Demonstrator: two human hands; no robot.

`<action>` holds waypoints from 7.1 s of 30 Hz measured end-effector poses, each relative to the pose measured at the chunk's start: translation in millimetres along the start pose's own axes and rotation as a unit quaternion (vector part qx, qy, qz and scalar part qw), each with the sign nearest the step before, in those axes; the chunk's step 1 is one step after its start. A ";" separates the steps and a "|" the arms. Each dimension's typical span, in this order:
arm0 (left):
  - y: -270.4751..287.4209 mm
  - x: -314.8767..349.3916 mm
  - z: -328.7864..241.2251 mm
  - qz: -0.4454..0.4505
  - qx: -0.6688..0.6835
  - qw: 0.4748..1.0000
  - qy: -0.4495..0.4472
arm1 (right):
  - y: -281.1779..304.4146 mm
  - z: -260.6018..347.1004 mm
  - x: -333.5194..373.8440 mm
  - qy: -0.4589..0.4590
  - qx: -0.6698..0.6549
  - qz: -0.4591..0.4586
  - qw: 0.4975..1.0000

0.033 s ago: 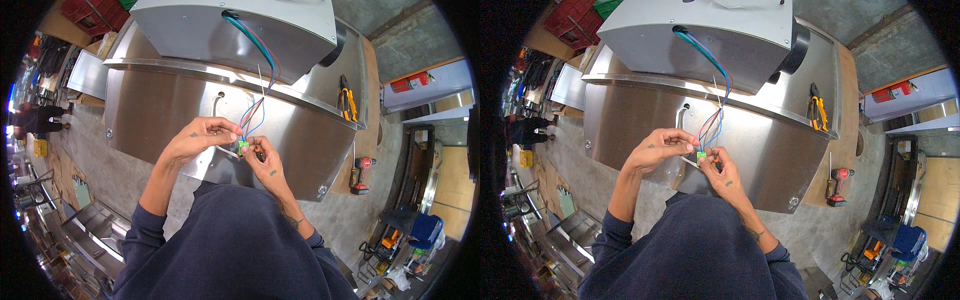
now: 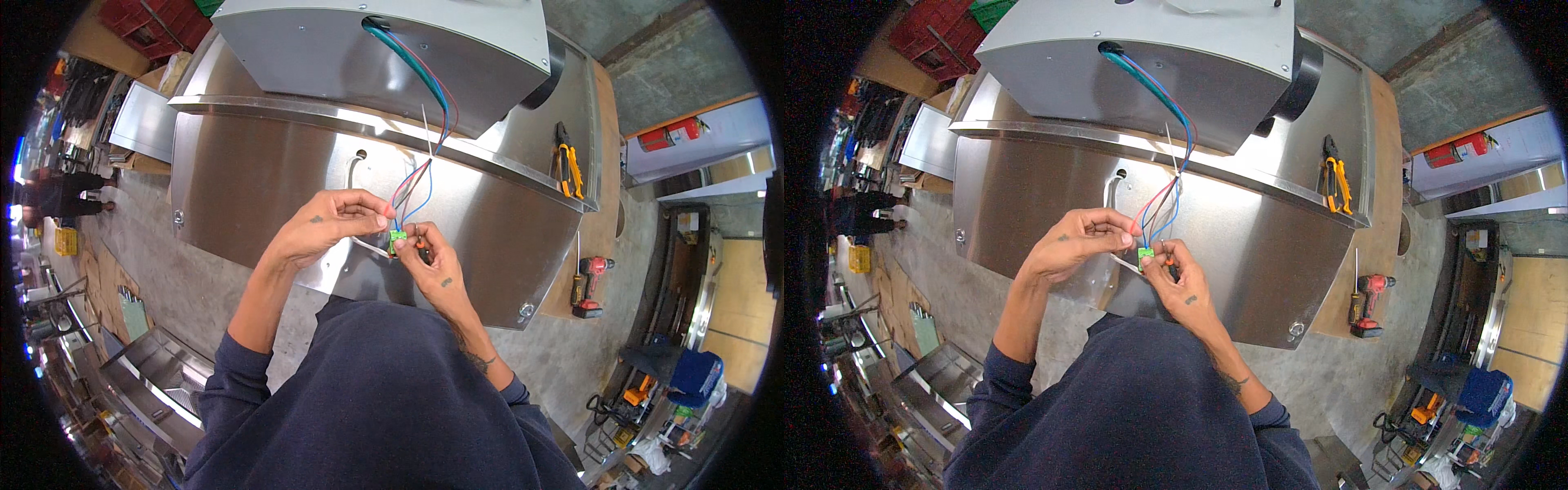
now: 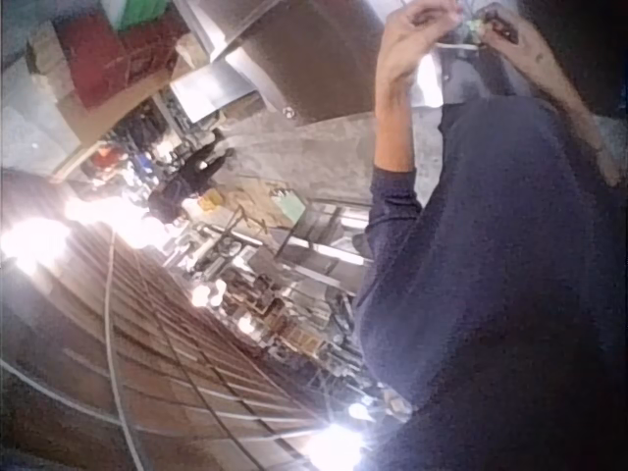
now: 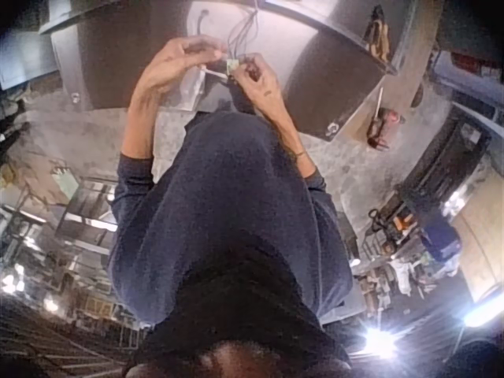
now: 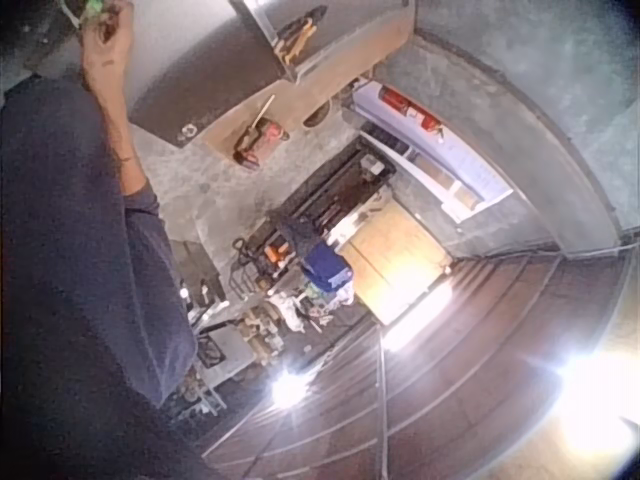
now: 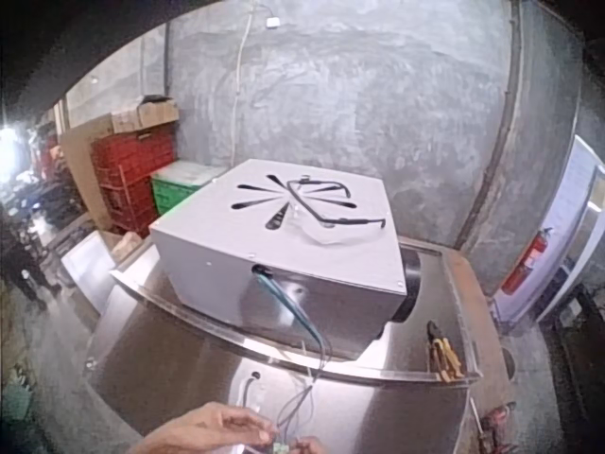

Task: The person strips the insulation from several colored wires using pliers, then inserts the exposed ends into a green terminal block and tightens the screws with a screwdriver to secure the connections.

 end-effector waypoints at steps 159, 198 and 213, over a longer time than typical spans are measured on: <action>-49.8 19.8 -20.5 -0.093 -0.426 0.865 -0.248 | -4.3 110.6 23.4 0.236 0.621 -0.017 0.747; -44.3 21.6 -19.9 -0.097 -0.444 0.860 -0.233 | -0.7 101.9 18.7 0.236 0.637 -0.028 0.733; -57.2 14.3 -28.6 -0.115 -0.476 0.846 -0.210 | 3.0 89.5 23.0 0.251 0.569 -0.040 0.782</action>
Point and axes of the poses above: each hand's wrist, its own x-axis away from the middle knuckle, its own y-axis out of the back of the hand, z = x × y, the point moved 9 cm from there along -x, towards the middle knuckle, and after that the axes turned 10 degrees about z, right-handed, at the moved point
